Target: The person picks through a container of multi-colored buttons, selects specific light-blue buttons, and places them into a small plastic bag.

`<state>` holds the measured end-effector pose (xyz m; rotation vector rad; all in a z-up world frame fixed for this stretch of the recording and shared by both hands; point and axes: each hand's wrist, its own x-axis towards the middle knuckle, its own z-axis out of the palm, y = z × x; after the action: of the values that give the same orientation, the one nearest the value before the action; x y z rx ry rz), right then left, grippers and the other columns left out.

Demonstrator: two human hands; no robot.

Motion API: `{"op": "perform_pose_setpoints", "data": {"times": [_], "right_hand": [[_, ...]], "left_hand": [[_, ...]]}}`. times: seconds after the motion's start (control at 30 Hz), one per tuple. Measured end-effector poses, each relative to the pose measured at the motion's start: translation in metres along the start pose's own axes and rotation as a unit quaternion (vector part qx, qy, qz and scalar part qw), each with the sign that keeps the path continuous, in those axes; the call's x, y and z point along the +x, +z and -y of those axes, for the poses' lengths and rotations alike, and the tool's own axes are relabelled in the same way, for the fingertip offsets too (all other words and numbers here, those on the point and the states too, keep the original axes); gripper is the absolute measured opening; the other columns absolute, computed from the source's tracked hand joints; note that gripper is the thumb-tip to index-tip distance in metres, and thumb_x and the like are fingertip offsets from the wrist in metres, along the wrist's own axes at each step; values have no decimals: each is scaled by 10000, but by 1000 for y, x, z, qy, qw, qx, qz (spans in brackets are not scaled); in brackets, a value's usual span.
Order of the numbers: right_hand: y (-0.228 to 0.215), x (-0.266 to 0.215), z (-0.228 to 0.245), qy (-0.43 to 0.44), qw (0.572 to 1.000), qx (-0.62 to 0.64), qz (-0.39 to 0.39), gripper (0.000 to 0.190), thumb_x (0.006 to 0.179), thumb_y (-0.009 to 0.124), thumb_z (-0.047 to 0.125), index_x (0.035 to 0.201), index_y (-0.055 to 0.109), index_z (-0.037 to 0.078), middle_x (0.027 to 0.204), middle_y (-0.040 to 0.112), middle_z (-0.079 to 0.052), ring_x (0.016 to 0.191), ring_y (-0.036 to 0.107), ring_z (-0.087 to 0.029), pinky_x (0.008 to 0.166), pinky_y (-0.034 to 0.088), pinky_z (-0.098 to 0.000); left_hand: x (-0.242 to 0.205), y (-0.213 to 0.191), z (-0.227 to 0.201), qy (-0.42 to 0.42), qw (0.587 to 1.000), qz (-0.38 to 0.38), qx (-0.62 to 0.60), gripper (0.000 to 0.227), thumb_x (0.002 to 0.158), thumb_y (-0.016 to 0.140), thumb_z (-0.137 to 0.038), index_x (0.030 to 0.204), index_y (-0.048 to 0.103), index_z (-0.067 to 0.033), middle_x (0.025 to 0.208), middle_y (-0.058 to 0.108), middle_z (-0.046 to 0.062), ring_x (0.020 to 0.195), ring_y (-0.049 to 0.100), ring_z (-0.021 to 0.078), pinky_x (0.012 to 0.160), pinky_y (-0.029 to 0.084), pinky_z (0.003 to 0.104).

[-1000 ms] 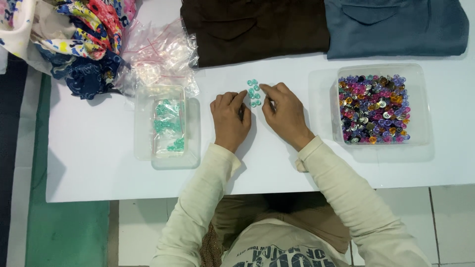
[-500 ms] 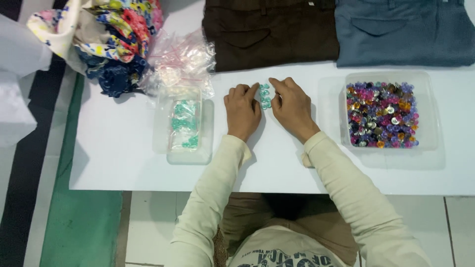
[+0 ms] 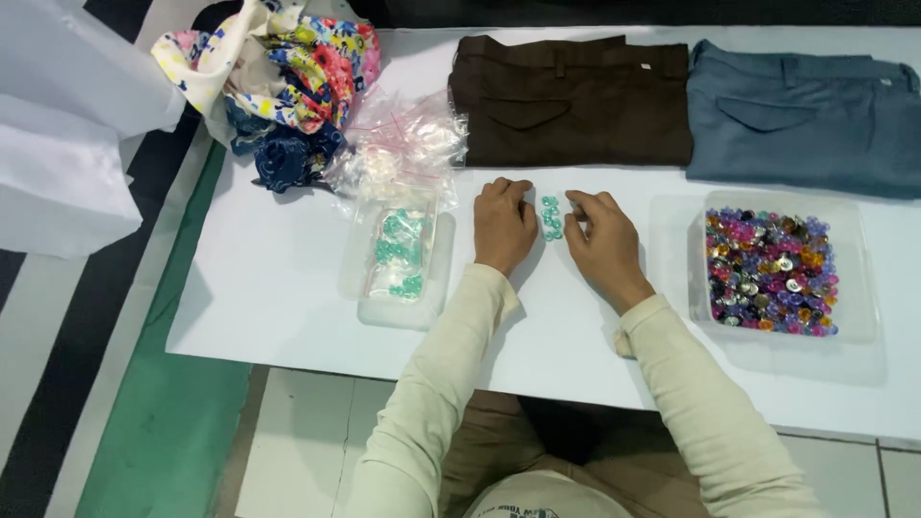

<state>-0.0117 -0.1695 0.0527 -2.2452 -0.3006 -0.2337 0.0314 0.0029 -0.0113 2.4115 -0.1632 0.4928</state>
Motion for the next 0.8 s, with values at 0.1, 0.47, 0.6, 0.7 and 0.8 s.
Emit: {"op": "perform_pose_setpoints", "data": {"times": [0.1, 0.47, 0.6, 0.7, 0.8], "right_hand": [[9, 4, -13, -12, 998, 53, -40, 253, 974, 638, 52, 1209, 712, -8, 946, 608, -165, 835, 658, -255, 686, 529, -323], [49, 118, 59, -204, 976, -79, 10, 197, 912, 744, 134, 1092, 769, 59, 984, 664, -147, 986, 653, -370, 854, 523, -441], [108, 173, 65, -243, 948, -189, 83, 356, 853, 755, 173, 1197, 734, 84, 1106, 694, -141, 1083, 638, -357, 911, 481, -471], [119, 185, 106, -218, 939, -198, 176, 561, 838, 672, 26, 1396, 619, 50, 1365, 633, -219, 1345, 518, -407, 1040, 380, -495], [162, 200, 71, -209, 935, -218, 186, 512, 877, 630, -3, 1378, 623, 106, 1304, 694, -154, 1390, 493, -392, 1168, 217, -535]], "left_hand": [[9, 16, 13, 5, 1000, -26, -5, 257, 821, 669, -95, 1069, 736, -114, 917, 612, 41, 910, 620, 265, 811, 476, 396], [32, 34, 18, 17, 998, -50, -17, 94, 713, 678, -93, 797, 716, -113, 734, 646, 68, 761, 612, 338, 656, 443, 423], [30, 41, 26, 11, 998, -51, -25, 62, 668, 682, -95, 716, 678, -133, 667, 647, 64, 703, 574, 342, 630, 419, 419], [31, 50, 31, 3, 998, -43, -37, 76, 677, 689, -110, 744, 674, -142, 693, 653, 58, 728, 586, 332, 652, 429, 411], [28, 58, 35, -2, 998, -37, -51, 94, 685, 696, -124, 771, 669, -151, 719, 659, 52, 753, 599, 321, 673, 439, 404]]}}
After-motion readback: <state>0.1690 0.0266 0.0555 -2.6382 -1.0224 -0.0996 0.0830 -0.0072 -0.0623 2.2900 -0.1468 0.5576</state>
